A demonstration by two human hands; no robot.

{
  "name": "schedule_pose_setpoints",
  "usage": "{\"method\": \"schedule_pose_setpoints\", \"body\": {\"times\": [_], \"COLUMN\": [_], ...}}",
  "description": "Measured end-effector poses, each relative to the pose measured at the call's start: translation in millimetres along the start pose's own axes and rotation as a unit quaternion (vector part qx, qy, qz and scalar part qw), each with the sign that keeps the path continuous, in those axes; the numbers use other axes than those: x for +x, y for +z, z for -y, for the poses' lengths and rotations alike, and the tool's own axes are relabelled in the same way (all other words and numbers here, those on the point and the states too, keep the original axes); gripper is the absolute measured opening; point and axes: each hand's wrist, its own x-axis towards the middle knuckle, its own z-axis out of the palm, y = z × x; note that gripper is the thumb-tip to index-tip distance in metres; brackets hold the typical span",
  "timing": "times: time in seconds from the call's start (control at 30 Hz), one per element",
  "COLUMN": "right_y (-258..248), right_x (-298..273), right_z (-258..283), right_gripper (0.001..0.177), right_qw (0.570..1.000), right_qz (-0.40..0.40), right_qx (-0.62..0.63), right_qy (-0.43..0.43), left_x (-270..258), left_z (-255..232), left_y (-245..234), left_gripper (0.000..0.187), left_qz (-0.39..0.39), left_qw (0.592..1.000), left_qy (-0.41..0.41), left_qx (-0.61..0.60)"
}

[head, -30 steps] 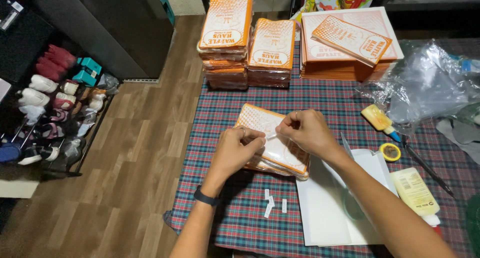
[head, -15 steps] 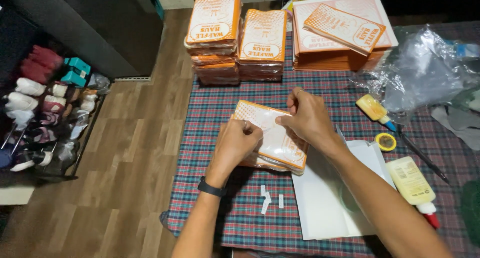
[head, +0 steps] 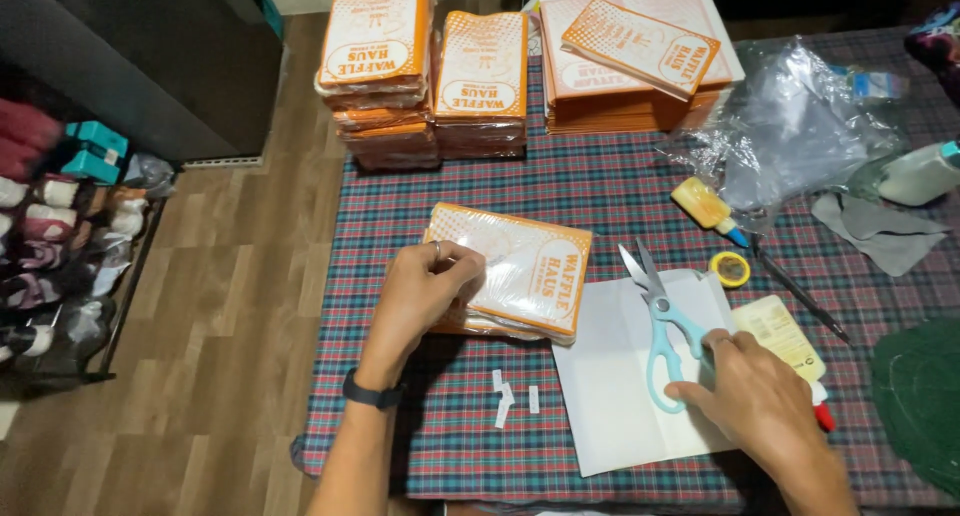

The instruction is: The person labels various packaged products by hand, cutting small white labels with scissors and sticking them onto the plastic wrap of the items.

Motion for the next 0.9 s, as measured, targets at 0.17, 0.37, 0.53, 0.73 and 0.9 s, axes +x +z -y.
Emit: {"method": "schedule_pose_setpoints", "body": {"times": [0.17,0.37,0.53,0.73,0.9], "right_y": [-1,45,38,11,2], "right_x": [-1,-1,-36,-47,-44], "right_z": [-25,-49,26,69,81], "right_gripper": [0.035,0.035,0.041,0.032,0.034], "right_qw": [0.959,0.540,0.576,0.592,0.574], "right_qz": [0.013,0.153,0.197,0.251,0.291], "right_qx": [0.279,0.796,0.766,0.752,0.754], "right_qy": [0.049,-0.226,-0.207,-0.148,-0.134], "left_x": [3,6,5,0,0], "left_z": [8,9,9,3,0], "left_y": [1,1,4,3,2], "left_gripper": [0.031,0.040,0.047,0.048,0.036], "left_qz": [0.012,0.023,0.018,0.018,0.020], "left_qw": [0.999,0.997,0.996,0.996,0.996], "left_qy": [0.021,0.025,0.036,-0.002,-0.035], "left_qx": [-0.042,-0.074,-0.076,-0.083,-0.079]}}
